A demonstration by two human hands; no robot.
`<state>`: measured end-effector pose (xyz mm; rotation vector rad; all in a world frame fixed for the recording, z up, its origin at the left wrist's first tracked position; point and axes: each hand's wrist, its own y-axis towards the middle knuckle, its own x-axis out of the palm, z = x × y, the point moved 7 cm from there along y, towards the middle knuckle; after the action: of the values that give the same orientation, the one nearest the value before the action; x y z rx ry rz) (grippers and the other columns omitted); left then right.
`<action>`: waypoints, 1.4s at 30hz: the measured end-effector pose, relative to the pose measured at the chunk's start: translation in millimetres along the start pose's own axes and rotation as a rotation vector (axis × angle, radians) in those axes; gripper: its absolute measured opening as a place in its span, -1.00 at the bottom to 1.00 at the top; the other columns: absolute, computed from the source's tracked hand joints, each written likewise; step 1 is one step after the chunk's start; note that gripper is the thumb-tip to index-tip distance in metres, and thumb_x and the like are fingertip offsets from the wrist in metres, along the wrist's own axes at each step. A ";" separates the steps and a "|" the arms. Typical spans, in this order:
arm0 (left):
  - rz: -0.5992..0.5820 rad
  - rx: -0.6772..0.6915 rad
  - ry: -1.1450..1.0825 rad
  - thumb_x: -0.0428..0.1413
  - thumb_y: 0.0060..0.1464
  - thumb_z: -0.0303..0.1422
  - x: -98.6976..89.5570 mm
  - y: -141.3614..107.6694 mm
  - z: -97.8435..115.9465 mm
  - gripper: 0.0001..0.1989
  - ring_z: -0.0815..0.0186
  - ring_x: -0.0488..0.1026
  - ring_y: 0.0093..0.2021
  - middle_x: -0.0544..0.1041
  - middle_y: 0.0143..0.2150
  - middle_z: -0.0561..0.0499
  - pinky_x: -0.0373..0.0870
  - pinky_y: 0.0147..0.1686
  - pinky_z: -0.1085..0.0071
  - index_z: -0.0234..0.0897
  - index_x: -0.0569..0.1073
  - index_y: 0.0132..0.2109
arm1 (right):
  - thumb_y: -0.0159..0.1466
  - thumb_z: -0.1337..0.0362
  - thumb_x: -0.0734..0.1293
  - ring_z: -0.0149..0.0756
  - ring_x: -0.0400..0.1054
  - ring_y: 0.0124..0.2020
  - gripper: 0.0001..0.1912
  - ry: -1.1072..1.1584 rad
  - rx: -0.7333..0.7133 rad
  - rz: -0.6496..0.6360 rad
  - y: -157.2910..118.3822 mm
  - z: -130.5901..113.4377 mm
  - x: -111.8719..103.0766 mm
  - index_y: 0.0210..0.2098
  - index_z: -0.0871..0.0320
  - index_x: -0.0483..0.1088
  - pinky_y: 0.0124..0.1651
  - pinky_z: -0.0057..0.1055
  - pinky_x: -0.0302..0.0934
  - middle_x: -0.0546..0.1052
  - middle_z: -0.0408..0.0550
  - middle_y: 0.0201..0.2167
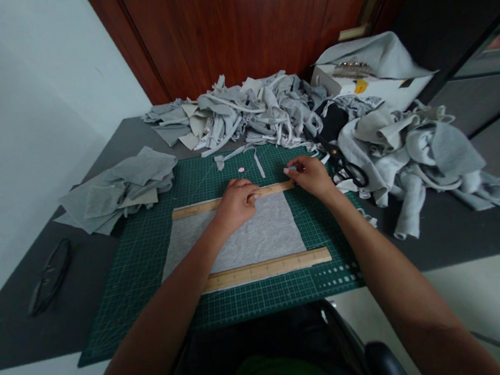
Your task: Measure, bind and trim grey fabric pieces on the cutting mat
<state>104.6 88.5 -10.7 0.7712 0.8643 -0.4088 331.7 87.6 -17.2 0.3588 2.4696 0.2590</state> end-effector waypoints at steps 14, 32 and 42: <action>-0.009 0.000 -0.011 0.20 0.20 -0.53 -0.3 -4.1 5.6 -0.83 0.19 0.49 -0.09 0.61 -0.17 -0.04 0.37 0.03 0.19 -0.24 0.66 -0.16 | 0.17 0.15 0.43 -0.26 0.34 -0.46 -0.76 -0.100 -0.076 -0.088 -12.7 -20.7 15.1 -0.23 0.16 0.58 -0.32 -0.33 0.17 0.52 -0.10 -0.48; -0.002 -0.115 0.012 0.14 0.16 -0.59 -0.2 -7.7 0.2 -0.73 0.15 0.46 -0.01 0.63 -0.07 0.00 0.37 0.02 0.19 -0.19 0.66 -0.13 | 0.18 0.16 0.42 -0.26 0.43 -0.46 -0.77 -0.062 -0.104 -0.089 -17.9 -26.4 17.2 -0.23 0.16 0.59 -0.31 -0.33 0.28 0.61 -0.08 -0.46; 0.026 -0.102 -0.006 0.22 0.17 -0.49 -2.0 -5.7 0.3 -0.84 0.16 0.49 -0.04 0.63 -0.09 -0.01 0.38 0.05 0.17 -0.19 0.65 -0.15 | 0.17 0.23 0.45 -0.25 0.49 -0.40 -0.84 0.030 -0.071 -0.109 -17.0 -23.4 22.1 -0.25 0.13 0.57 -0.27 -0.32 0.36 0.62 -0.09 -0.42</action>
<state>100.1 84.5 -11.5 0.6863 0.8623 -0.3415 297.2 76.2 -15.7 0.1911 2.4920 0.3075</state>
